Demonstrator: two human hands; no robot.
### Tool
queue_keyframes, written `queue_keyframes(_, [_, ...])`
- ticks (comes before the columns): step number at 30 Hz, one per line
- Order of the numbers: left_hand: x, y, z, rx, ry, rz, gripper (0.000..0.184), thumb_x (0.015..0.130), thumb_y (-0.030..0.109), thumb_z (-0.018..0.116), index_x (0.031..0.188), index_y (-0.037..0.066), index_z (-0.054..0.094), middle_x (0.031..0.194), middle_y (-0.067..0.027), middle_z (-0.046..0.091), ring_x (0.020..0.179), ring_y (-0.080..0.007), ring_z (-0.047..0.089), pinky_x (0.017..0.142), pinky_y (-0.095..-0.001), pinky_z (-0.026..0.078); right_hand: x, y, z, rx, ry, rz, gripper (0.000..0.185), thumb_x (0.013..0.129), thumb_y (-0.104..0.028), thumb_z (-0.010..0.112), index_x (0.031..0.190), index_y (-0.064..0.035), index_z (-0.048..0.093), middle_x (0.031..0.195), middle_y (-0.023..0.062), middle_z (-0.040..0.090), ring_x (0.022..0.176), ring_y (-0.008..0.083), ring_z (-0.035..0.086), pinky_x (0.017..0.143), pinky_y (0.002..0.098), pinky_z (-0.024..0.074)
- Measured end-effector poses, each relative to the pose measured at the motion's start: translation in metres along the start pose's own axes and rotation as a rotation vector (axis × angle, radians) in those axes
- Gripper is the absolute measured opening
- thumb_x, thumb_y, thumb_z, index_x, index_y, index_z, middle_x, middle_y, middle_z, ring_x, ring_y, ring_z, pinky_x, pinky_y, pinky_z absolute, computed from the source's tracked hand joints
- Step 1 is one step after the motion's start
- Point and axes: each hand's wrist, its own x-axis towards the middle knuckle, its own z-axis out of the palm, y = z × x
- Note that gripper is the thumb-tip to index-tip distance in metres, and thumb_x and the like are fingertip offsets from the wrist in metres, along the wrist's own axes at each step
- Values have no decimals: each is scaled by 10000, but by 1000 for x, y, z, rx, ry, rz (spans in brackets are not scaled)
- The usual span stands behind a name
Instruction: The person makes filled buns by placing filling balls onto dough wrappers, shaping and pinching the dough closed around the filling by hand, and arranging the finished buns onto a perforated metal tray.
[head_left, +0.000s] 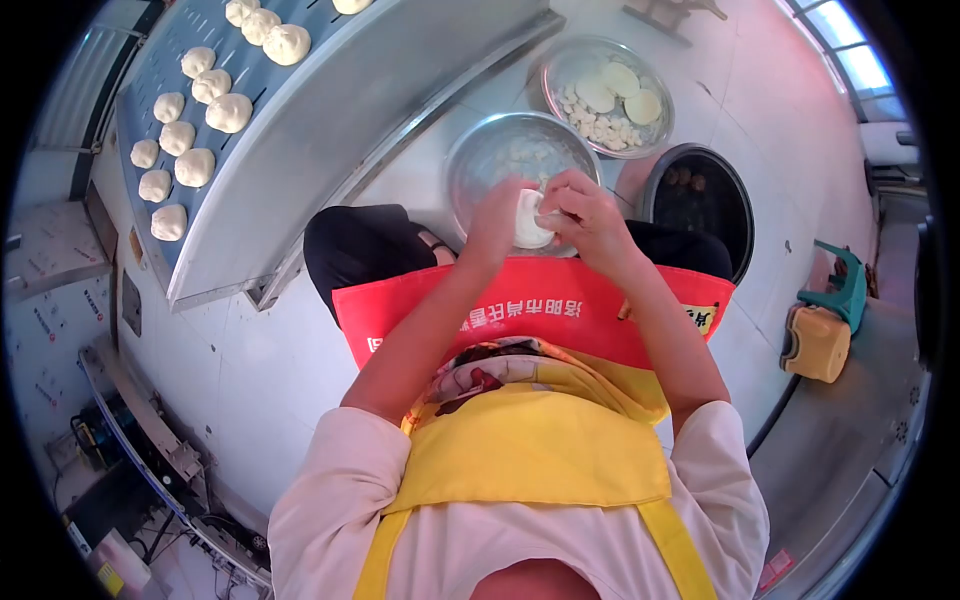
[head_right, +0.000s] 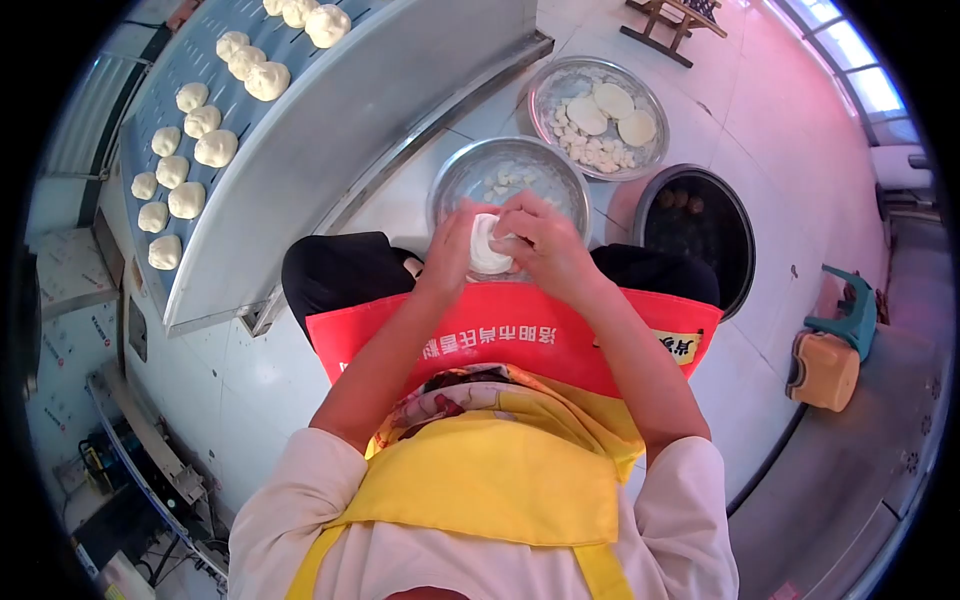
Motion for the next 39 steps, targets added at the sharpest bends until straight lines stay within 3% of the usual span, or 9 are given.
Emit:
queue_keyframes(5, [13,32,-7,63,-199,-285,641,960,586,351,1052,14,627,927,-71,652,808,-147,645,719,-265,515,3,7,-1,-140,-39,-163,91,815,1,658,855,9,577,909,42,562,623,100,545,537,247,458])
queue_keyframes(8, [8,50,-5,-19,-167,-478,671,937,621,364,1065,17,626,944,-72,651,800,-149,653,654,-281,540,2,-8,4,-92,-1,145,153,764,-52,714,791,-1,573,842,83,537,641,194,550,579,323,452])
queue_keyframes(11, [12,41,-8,-42,-167,-526,668,928,632,365,1112,34,597,950,-78,655,811,-163,664,627,-307,565,6,-8,10,-289,56,-97,207,750,-104,739,871,-14,597,796,82,549,627,201,529,591,322,447])
queue_keyframes(20, [-4,48,2,-412,-146,-437,520,953,556,387,1163,100,527,980,-58,629,771,-171,661,574,-333,575,14,-28,-3,-254,108,96,468,722,-196,767,1133,-53,594,987,98,629,729,226,619,660,318,487])
queue_keyframes(24, [-3,66,1,-493,-182,-478,518,945,567,405,1153,109,530,971,-45,633,786,-166,656,594,-332,569,10,-6,8,-377,284,-98,590,699,-293,794,1180,-32,574,1060,145,644,855,251,656,746,328,502])
queue_keyframes(26, [-4,70,8,-467,-275,-449,560,922,607,422,1142,106,543,1008,-46,642,886,-163,657,663,-353,573,5,-7,18,-122,189,115,641,697,-334,796,1206,-27,557,1110,169,632,933,266,654,811,342,497])
queue_keyframes(29, [2,73,12,-306,-293,-405,566,913,610,442,1132,100,551,1022,-26,632,911,-148,645,713,-325,557,10,-11,16,11,186,273,602,723,-345,778,1192,-26,576,1069,162,654,938,262,651,837,344,489])
queue_keyframes(35, [12,90,3,-381,-295,-385,542,941,574,417,1164,94,536,1059,-35,620,958,-166,629,817,-304,521,29,-27,15,8,280,-123,470,745,-324,765,1083,-18,651,927,135,695,898,241,665,832,335,490])
queue_keyframes(39, [11,77,18,-572,-188,-225,540,955,549,402,1182,76,528,1063,-59,618,983,-175,622,830,-319,517,29,-28,13,75,287,85,468,733,-305,770,1092,-29,650,929,104,694,950,235,643,906,343,458])
